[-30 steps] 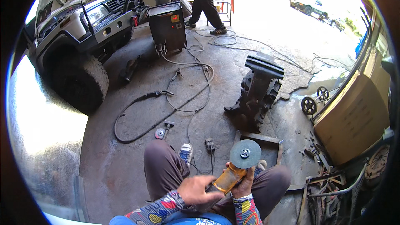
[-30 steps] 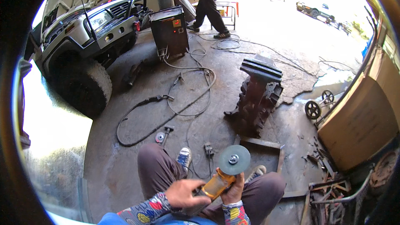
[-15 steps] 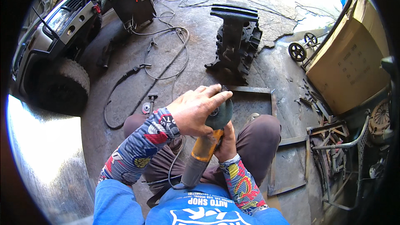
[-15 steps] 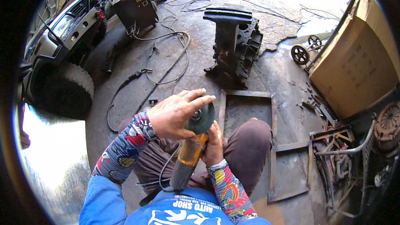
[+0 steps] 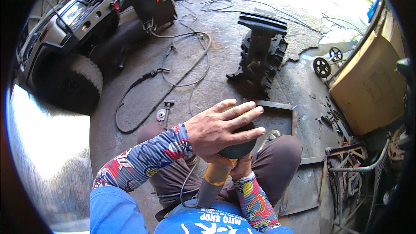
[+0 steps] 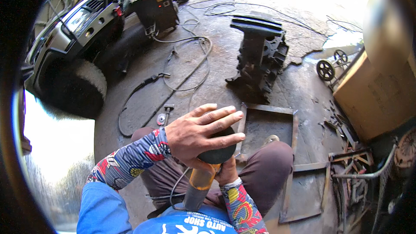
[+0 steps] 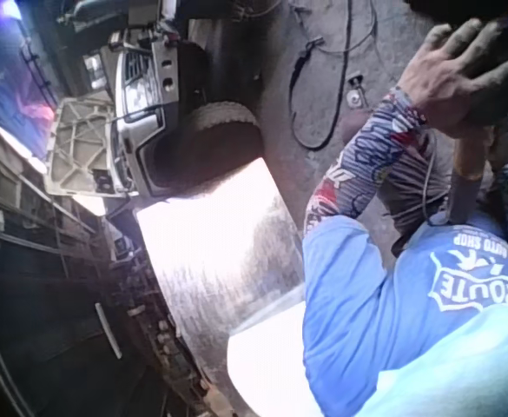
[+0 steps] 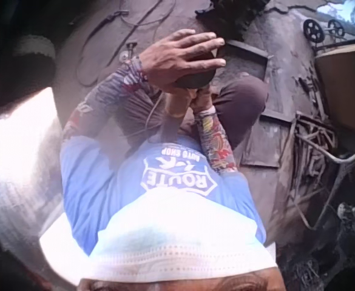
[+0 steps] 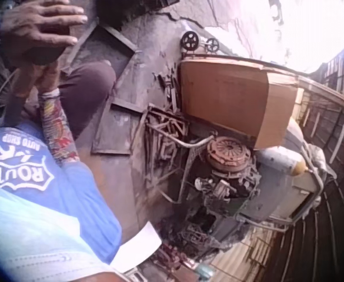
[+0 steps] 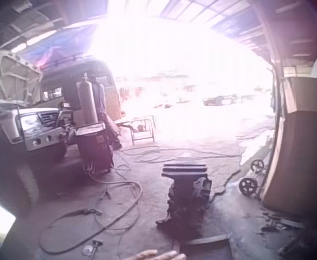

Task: The person welds a rectangular metal frame on the floor using a welding torch, then uses a hammer to tap the welds. They switch to an angle grinder to smooth the welded joints, creating sparks.

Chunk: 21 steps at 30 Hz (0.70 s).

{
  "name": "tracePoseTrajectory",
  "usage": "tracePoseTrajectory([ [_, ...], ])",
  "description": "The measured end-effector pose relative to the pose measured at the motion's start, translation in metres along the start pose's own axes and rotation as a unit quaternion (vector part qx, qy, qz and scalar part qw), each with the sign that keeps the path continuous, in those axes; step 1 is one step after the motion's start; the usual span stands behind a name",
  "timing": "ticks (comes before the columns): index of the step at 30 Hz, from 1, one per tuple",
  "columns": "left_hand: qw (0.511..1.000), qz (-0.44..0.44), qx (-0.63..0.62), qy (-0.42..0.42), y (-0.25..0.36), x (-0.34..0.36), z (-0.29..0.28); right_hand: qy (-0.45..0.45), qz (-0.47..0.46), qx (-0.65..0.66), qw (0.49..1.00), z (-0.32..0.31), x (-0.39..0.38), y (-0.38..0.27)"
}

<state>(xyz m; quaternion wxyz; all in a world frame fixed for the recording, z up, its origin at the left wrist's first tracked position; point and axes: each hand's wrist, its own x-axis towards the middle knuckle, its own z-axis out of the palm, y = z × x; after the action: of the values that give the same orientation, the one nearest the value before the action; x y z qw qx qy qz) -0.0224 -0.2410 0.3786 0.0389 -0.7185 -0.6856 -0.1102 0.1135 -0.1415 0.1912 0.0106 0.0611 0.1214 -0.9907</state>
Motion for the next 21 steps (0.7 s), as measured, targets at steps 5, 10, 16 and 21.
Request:
tracePoseTrajectory([
  [5, 0.991, -0.085, -0.021, 0.1, -0.004, 0.01, 0.034, 0.027, -0.011, -0.07, 0.997, -0.002, 0.003, 0.0],
  [10, 0.908, -0.409, -0.015, 0.092, 0.046, 0.025, 0.043, 0.078, -0.014, 0.028, 0.996, -0.003, 0.009, 0.004],
  [16, 0.917, -0.373, -0.074, 0.124, 0.048, 0.008, 0.009, 0.012, -0.082, 0.008, 0.997, -0.002, 0.016, -0.013],
  [21, 0.964, -0.234, -0.052, 0.113, 0.036, 0.022, 0.016, 0.036, -0.071, 0.009, 0.997, 0.004, 0.015, -0.013],
])
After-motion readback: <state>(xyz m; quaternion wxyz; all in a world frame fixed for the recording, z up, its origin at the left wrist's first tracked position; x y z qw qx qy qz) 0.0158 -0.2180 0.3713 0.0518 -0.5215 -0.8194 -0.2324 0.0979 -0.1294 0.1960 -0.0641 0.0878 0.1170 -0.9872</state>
